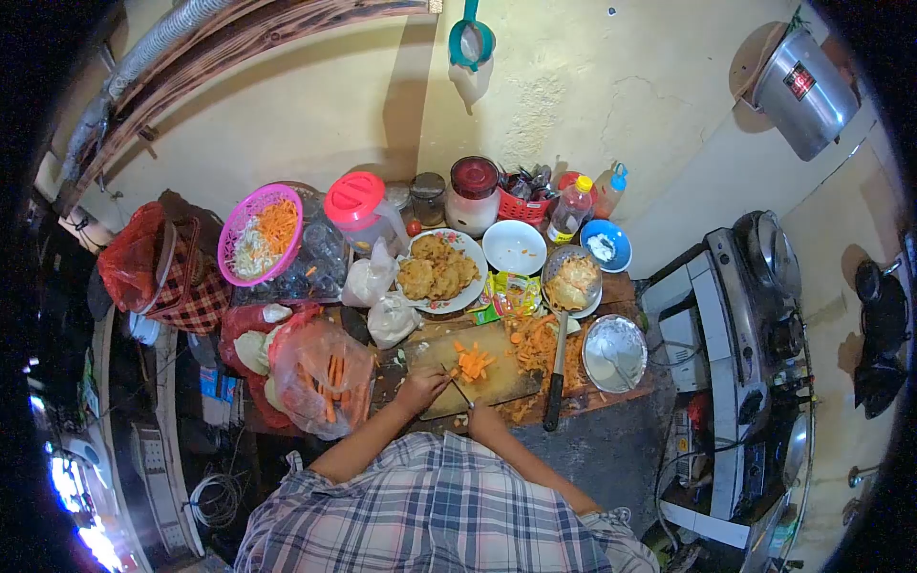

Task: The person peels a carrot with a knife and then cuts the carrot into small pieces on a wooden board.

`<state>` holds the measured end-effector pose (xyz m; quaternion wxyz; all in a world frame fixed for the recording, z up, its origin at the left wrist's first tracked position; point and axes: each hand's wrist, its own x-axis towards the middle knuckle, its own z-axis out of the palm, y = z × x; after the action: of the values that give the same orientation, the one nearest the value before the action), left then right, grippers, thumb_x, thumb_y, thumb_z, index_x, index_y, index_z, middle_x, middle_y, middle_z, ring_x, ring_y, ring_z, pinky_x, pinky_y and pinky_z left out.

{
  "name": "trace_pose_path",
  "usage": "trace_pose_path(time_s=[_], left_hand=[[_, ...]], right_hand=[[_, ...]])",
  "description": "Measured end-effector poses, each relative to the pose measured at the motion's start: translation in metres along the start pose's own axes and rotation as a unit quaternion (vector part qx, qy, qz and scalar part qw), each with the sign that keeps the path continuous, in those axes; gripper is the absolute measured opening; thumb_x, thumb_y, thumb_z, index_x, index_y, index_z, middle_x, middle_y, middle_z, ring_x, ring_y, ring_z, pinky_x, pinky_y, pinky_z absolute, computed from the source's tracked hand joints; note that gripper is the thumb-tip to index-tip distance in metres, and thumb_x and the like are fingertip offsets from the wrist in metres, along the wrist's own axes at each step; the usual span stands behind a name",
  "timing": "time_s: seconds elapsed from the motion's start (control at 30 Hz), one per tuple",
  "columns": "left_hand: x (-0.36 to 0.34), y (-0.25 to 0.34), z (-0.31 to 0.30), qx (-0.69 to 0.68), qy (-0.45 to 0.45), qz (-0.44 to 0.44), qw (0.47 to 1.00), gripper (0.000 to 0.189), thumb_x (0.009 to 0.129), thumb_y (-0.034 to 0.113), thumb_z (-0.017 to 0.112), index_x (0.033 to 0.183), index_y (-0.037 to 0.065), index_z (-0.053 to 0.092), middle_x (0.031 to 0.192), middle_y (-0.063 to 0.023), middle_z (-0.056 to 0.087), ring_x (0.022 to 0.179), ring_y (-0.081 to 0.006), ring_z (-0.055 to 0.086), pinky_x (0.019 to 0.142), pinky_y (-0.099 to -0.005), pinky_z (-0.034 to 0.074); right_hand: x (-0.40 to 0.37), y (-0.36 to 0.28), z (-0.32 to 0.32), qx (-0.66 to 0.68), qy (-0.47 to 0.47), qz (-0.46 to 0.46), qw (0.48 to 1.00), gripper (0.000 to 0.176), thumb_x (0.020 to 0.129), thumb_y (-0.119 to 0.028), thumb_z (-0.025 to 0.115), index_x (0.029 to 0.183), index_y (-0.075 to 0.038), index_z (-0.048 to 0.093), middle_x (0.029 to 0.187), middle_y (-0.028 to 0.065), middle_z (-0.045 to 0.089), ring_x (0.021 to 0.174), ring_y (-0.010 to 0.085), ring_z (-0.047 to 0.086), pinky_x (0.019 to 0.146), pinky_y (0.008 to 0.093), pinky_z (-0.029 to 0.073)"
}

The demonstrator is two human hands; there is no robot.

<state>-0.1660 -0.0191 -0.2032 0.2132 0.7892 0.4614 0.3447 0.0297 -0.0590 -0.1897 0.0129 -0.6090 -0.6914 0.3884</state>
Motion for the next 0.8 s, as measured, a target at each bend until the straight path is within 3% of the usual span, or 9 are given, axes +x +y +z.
trace_pose_path(time_s=[0.1, 0.43, 0.8], left_hand=[[0.0, -0.001, 0.002, -0.006, 0.023, 0.014, 1.0, 0.012, 0.079, 0.01, 0.063, 0.083, -0.001, 0.066, 0.084, -0.0107, 0.063, 0.076, -0.0273, 0.062, 0.068, -0.0348, 0.051], [0.001, -0.003, -0.001, 0.0, 0.013, 0.016, 1.0, 0.009, 0.078, 0.011, 0.064, 0.078, 0.002, 0.065, 0.079, -0.0106, 0.061, 0.072, -0.0282, 0.061, 0.065, -0.0362, 0.05], [-0.004, -0.004, 0.001, -0.007, -0.005, -0.002, 1.0, 0.01, 0.076, 0.009, 0.065, 0.082, 0.001, 0.067, 0.085, -0.0101, 0.064, 0.077, -0.0266, 0.063, 0.069, -0.0346, 0.051]], right_hand=[[-0.005, 0.011, 0.005, 0.005, 0.032, -0.026, 0.999, 0.026, 0.089, -0.019, 0.047, 0.094, 0.007, 0.045, 0.071, 0.0307, 0.059, 0.068, 0.0482, 0.058, 0.062, 0.0543, 0.046], [-0.004, 0.004, -0.003, -0.008, 0.014, -0.02, 1.0, 0.029, 0.088, -0.022, 0.048, 0.094, 0.006, 0.046, 0.067, 0.0302, 0.058, 0.065, 0.0478, 0.059, 0.059, 0.0541, 0.048], [-0.001, -0.01, -0.006, -0.006, -0.024, 0.032, 0.999, 0.027, 0.089, -0.019, 0.044, 0.099, 0.006, 0.044, 0.079, 0.0313, 0.06, 0.077, 0.0477, 0.06, 0.069, 0.0534, 0.047]])
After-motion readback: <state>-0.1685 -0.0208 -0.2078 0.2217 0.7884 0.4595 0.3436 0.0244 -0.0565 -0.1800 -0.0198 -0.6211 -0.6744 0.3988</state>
